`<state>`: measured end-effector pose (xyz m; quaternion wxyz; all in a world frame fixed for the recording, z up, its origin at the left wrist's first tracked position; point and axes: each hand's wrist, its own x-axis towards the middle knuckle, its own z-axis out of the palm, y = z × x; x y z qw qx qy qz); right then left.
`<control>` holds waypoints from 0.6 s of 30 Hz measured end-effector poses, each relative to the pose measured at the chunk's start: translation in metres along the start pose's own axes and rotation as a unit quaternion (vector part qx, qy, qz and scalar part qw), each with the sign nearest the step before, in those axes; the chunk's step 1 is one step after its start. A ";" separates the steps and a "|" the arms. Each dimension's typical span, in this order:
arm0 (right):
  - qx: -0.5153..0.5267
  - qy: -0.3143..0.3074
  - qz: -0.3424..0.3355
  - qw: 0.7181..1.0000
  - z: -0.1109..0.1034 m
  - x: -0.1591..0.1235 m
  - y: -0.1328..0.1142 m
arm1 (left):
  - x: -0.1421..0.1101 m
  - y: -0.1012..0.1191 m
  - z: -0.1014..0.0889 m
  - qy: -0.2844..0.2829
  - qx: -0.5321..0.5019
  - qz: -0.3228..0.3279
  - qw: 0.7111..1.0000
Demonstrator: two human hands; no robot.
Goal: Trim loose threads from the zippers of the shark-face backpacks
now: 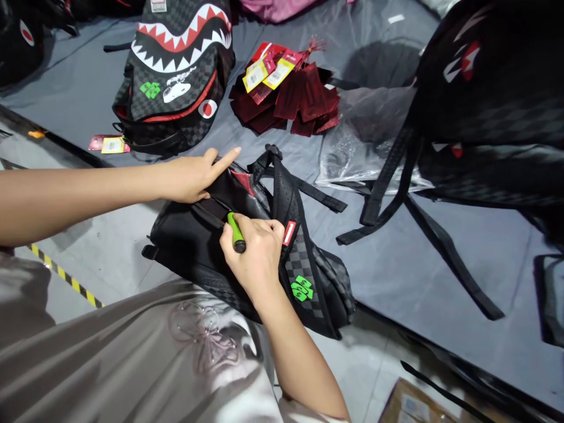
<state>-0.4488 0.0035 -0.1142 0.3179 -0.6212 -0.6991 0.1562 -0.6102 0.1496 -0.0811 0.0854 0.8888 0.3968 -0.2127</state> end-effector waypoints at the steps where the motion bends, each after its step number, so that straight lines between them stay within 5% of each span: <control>1: 0.009 -0.001 -0.007 1.000 0.002 0.002 -0.001 | 0.001 -0.003 -0.001 -0.007 -0.008 0.012 1.000; 9: 0.039 -0.027 -0.013 0.999 0.027 0.022 -0.002 | 0.016 -0.011 -0.013 -0.071 -0.045 0.040 0.996; 18: -0.010 -0.007 0.003 1.000 0.038 0.024 -0.006 | 0.018 -0.014 -0.001 -0.002 -0.060 0.049 0.997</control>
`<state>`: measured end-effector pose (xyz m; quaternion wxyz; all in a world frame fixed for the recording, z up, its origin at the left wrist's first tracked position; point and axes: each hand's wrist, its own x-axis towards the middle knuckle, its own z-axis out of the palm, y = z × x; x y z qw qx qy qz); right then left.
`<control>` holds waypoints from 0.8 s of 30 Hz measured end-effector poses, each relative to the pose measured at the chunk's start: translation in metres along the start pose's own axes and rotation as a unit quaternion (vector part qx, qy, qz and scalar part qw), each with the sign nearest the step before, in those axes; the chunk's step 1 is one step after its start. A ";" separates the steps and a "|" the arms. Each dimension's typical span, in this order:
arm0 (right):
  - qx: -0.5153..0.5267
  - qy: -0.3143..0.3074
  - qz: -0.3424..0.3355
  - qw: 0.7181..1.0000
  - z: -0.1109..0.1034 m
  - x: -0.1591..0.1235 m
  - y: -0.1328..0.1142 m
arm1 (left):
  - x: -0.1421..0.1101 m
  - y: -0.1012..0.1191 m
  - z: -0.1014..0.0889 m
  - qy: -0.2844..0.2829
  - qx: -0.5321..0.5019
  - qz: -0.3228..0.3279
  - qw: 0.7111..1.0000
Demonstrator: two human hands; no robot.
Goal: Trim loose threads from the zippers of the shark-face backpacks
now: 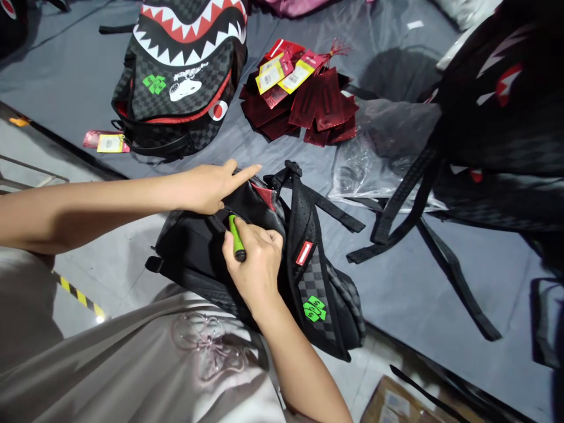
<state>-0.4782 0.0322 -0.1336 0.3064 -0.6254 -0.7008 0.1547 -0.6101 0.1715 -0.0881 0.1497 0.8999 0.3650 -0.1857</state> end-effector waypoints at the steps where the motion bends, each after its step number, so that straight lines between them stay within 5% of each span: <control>1: -0.007 0.003 0.000 1.000 0.000 0.000 -0.001 | 0.000 -0.001 0.001 0.003 -0.001 0.002 1.000; 24: -0.015 -0.011 0.049 0.999 -0.001 -0.001 -0.009 | 0.005 -0.002 0.000 -0.017 -0.025 -0.001 1.000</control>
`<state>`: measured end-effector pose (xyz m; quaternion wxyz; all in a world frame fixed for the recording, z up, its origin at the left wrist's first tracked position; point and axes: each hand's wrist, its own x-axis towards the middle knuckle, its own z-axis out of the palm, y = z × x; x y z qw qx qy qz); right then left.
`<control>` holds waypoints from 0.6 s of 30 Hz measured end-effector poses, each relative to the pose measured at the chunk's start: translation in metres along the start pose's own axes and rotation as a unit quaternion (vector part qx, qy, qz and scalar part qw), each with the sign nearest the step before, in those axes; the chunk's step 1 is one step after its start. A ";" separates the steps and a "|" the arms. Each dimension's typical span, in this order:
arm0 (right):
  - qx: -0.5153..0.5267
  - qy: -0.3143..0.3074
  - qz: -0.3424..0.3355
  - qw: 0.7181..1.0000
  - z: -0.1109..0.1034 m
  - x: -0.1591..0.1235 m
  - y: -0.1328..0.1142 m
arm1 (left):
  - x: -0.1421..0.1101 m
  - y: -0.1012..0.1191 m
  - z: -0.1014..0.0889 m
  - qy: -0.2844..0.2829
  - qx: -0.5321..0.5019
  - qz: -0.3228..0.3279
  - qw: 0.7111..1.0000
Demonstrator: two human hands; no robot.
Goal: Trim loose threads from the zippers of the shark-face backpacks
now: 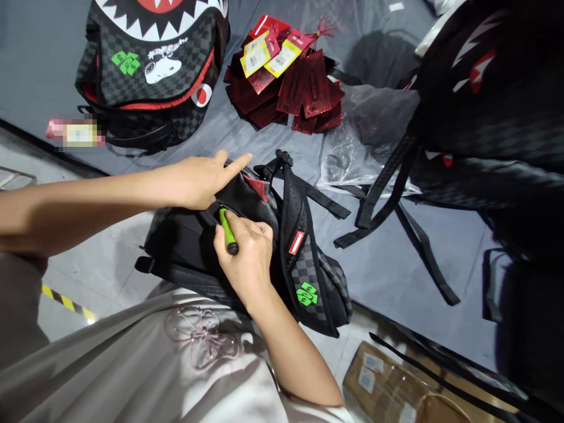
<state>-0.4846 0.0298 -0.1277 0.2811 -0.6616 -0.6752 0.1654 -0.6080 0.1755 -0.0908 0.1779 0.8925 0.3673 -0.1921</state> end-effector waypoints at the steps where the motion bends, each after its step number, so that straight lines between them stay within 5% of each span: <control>1: 0.001 0.004 0.006 1.000 0.000 0.000 0.000 | 0.000 0.000 0.000 0.000 0.000 0.001 1.000; 18: 0.029 -0.002 0.011 1.000 -0.002 0.006 -0.002 | 0.000 -0.001 0.001 0.017 0.019 0.012 1.000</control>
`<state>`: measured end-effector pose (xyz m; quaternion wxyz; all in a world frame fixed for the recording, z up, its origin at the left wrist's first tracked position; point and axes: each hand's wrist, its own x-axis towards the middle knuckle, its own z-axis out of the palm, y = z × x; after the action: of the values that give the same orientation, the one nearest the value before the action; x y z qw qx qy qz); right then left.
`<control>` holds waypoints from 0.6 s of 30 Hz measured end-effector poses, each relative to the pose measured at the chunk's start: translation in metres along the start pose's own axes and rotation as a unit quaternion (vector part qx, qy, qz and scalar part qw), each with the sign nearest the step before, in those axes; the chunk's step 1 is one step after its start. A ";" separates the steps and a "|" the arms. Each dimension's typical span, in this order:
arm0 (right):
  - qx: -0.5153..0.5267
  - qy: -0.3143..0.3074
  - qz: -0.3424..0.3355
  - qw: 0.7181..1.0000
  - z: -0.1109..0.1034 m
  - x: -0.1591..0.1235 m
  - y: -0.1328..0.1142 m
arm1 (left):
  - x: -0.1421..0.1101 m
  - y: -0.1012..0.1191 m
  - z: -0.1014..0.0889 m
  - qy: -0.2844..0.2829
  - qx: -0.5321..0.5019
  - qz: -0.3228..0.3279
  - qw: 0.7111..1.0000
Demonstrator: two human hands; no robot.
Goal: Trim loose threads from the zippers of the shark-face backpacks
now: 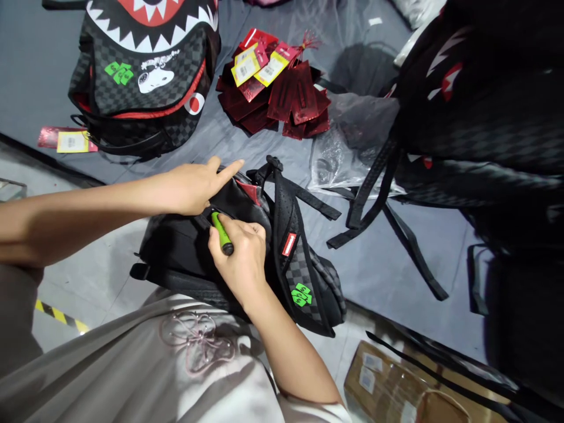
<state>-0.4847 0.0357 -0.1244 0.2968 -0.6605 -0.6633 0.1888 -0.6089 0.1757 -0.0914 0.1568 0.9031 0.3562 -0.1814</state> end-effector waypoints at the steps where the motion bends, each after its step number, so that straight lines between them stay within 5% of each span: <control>1: -0.007 0.000 0.007 1.000 0.000 0.001 -0.002 | -0.001 0.000 0.000 0.005 0.002 0.004 1.000; 8: -0.024 -0.049 0.028 0.998 -0.004 0.007 -0.006 | 0.002 -0.009 0.009 0.027 0.042 0.005 0.999; 13: 0.018 0.017 -0.005 1.000 -0.056 -0.003 -0.003 | 0.003 -0.011 0.012 0.021 0.051 0.007 0.998; 15: 0.021 0.113 -0.019 0.993 -0.088 -0.002 0.020 | 0.002 -0.010 0.013 0.022 0.051 0.001 0.998; 18: -0.138 0.244 0.087 0.956 -0.130 0.015 0.091 | 0.003 -0.008 0.014 0.017 0.042 -0.003 0.999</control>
<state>-0.3307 0.0377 -0.0826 0.3376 -0.7762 -0.5304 -0.0462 -0.6158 0.1773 -0.1059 0.1123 0.9108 0.3538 -0.1809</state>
